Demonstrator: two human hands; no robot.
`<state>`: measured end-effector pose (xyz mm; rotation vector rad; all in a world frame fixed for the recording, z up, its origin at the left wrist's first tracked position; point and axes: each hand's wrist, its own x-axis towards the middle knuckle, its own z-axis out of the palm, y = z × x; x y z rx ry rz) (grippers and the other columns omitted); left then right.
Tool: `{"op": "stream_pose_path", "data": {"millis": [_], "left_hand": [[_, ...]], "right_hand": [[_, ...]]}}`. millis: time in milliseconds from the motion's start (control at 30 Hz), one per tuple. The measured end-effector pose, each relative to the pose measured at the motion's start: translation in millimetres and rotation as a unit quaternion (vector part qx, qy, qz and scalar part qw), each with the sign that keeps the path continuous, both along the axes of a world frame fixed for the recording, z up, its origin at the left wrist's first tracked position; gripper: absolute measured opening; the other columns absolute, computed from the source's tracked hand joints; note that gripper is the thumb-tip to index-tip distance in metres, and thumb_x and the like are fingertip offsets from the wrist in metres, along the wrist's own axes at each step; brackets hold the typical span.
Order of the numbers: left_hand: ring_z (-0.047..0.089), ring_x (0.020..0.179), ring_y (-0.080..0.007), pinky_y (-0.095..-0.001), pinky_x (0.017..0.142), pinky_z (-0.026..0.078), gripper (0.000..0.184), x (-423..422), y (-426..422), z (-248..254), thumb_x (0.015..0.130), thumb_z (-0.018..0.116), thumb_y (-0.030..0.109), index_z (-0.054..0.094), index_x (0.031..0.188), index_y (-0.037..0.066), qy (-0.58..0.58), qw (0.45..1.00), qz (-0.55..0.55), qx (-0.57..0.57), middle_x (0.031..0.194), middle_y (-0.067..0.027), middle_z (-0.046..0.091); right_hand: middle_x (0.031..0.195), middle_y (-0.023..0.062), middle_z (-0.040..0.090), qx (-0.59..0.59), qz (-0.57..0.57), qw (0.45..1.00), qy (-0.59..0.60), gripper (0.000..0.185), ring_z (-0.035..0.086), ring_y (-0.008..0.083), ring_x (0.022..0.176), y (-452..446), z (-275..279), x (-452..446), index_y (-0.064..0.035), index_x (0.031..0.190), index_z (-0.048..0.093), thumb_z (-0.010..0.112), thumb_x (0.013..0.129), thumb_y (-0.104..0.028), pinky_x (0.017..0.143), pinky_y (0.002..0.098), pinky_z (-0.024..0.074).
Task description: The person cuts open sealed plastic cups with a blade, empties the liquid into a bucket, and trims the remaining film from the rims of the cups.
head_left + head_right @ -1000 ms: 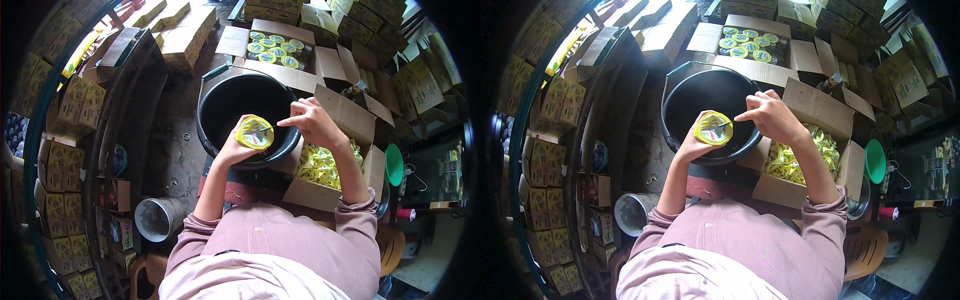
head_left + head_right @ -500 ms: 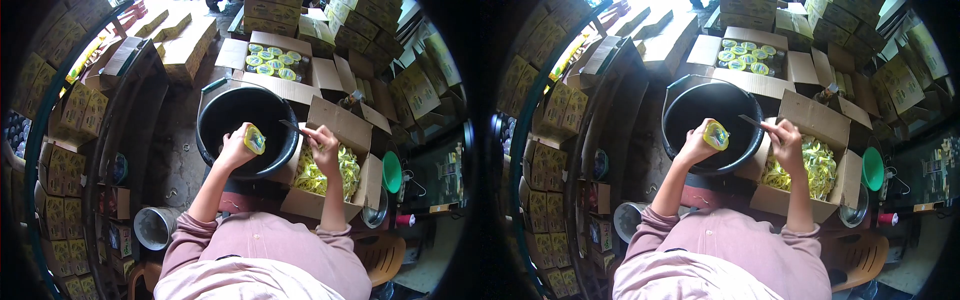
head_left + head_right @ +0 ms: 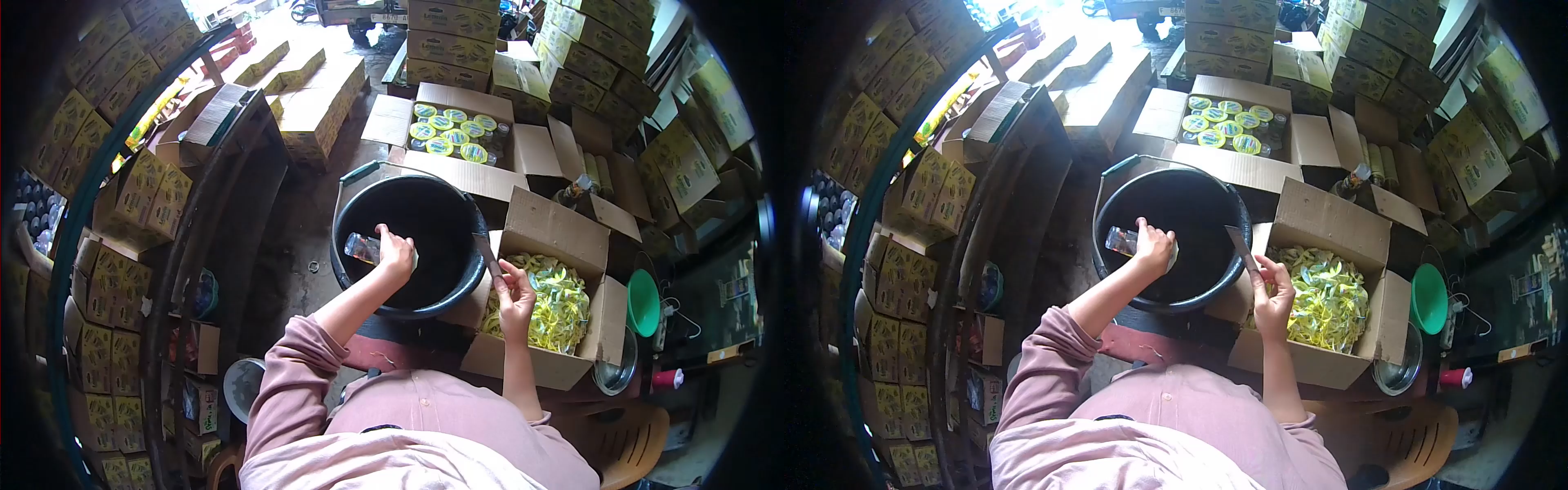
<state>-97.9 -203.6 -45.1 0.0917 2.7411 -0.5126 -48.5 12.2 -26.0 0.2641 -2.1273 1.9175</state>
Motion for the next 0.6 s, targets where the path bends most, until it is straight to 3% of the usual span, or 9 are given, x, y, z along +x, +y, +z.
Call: {"op": "stream_pose_path", "data": {"millis": [133,300,500,600], "left_hand": [[0.058,0.093,-0.0245,-0.0463,0.088,0.031,0.050,-1.9,1.9,4.9,0.065,0.070,0.027,0.051,0.108,0.009,-0.035,0.999,0.008,-0.008,0.096,-0.0098,0.062],[0.059,0.093,-0.0224,-0.0433,0.080,0.037,0.051,-2.0,1.1,18.5,0.063,0.072,0.030,0.053,0.107,0.011,-0.055,0.998,0.013,-0.020,0.096,-0.0076,0.063],[0.063,0.081,-0.0237,-0.0425,0.076,0.040,0.055,0.5,-4.6,15.9,0.062,0.073,0.025,0.046,0.105,0.006,0.035,0.999,0.019,-0.013,0.086,-0.0075,0.065],[0.064,0.077,-0.0245,-0.0416,0.073,0.041,0.056,2.5,-7.4,29.5,0.061,0.073,0.022,0.043,0.105,0.004,0.025,1.000,0.015,0.010,0.083,-0.0081,0.065]], "right_hand": [[0.067,-0.0053,0.050,-0.102,0.009,0.993,-0.067,0.023,0.043,0.0013,0.059,3.5,3.1,5.3,-0.0041,0.105,0.059,0.057,0.082,-0.001,0.054,0.0149,0.0332],[0.068,-0.0057,0.049,-0.140,-0.010,0.987,-0.073,0.027,0.043,0.0017,0.061,5.8,-0.8,6.8,-0.0033,0.108,0.058,0.057,0.081,0.000,0.056,0.0152,0.0351],[0.070,-0.0058,0.048,-0.160,-0.010,0.984,-0.076,0.030,0.043,0.0016,0.063,5.6,0.5,8.6,-0.0027,0.110,0.056,0.057,0.080,0.002,0.059,0.0149,0.0361],[0.070,-0.0059,0.048,-0.167,-0.009,0.983,-0.079,0.030,0.043,0.0014,0.063,4.6,1.7,9.7,-0.0027,0.110,0.057,0.057,0.080,0.002,0.060,0.0147,0.0358]]}}
